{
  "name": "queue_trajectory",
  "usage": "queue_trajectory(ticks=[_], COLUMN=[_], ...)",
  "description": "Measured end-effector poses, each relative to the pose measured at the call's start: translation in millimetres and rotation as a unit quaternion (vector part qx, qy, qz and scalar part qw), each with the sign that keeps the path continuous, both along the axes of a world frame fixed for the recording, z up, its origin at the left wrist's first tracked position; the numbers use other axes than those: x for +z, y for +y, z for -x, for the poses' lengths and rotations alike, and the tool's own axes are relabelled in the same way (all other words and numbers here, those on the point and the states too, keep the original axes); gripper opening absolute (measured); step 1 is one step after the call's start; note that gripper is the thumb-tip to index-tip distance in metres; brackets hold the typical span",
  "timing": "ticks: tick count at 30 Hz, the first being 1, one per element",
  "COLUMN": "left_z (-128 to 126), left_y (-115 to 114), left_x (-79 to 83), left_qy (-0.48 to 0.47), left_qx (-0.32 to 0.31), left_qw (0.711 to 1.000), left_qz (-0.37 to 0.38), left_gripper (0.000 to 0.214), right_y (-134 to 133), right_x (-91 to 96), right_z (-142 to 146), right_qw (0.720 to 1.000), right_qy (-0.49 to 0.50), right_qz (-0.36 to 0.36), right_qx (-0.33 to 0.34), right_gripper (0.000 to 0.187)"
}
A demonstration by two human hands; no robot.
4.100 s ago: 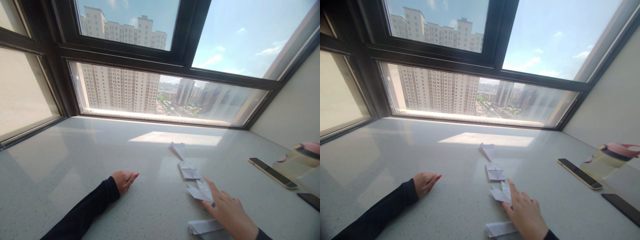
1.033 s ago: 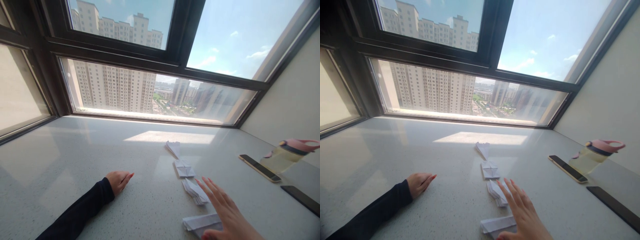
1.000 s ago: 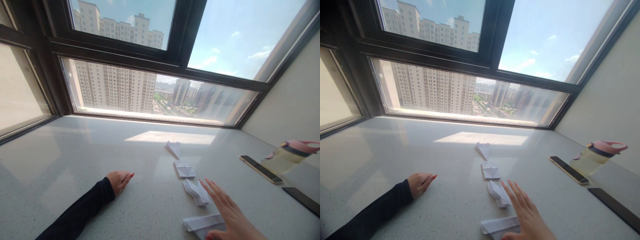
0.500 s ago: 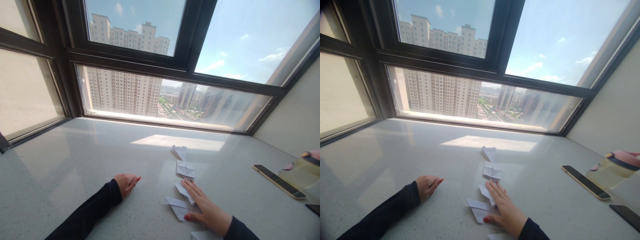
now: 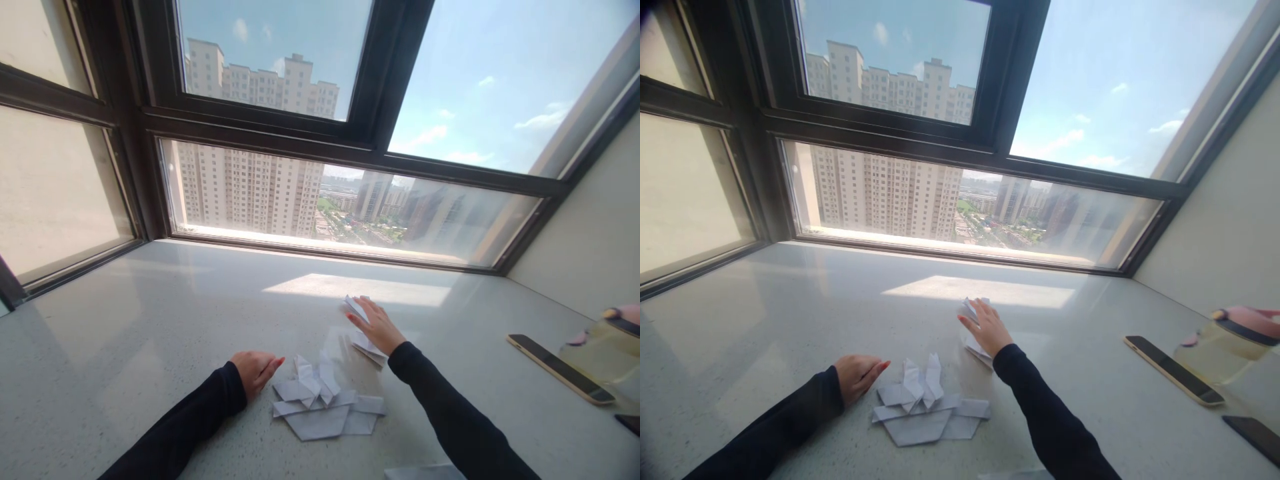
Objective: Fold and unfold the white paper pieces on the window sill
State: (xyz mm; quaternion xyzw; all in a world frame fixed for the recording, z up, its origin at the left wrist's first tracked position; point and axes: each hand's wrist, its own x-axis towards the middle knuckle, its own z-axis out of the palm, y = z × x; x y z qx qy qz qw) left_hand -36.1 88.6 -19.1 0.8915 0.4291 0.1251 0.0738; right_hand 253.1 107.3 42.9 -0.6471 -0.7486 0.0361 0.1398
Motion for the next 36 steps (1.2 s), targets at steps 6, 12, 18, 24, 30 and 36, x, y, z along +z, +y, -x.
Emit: queue_trajectory(ticks=[6,12,18,24,30,36], left_z=[0,0,0,0,0,1], left_y=[3,3,2,1,1,-1], left_x=[-3.5,-4.5,-2.2,-0.5,-0.4,3.2], left_qy=[-0.016,-0.030,-0.042,-0.045,-0.023,-0.018], left_qx=[0.003,0.010,0.022,0.029,0.035,0.081], left_qw=[1.000,0.999,0.999,0.998,0.999,0.996], left_qz=[-0.007,0.017,0.020,0.024,-0.008,-0.026], left_gripper=[0.051,0.050,0.047,0.046,0.046,0.042], right_y=[20,-30,-89,-127,-124,-80], right_x=[-36.3,-30.9,16.4,-27.1,-52.2,-34.8], right_z=[-20,39,6,-87,-87,-8], right_qw=[0.998,0.986,0.965,0.978,0.982,0.985], right_qy=[-0.007,0.068,0.061,-0.073,-0.086,-0.028], right_qz=[0.057,0.063,0.165,0.192,0.165,0.114], right_qx=[0.008,0.141,0.193,0.047,0.014,0.127], right_gripper=[0.061,0.059,0.087,0.117,0.112,0.102])
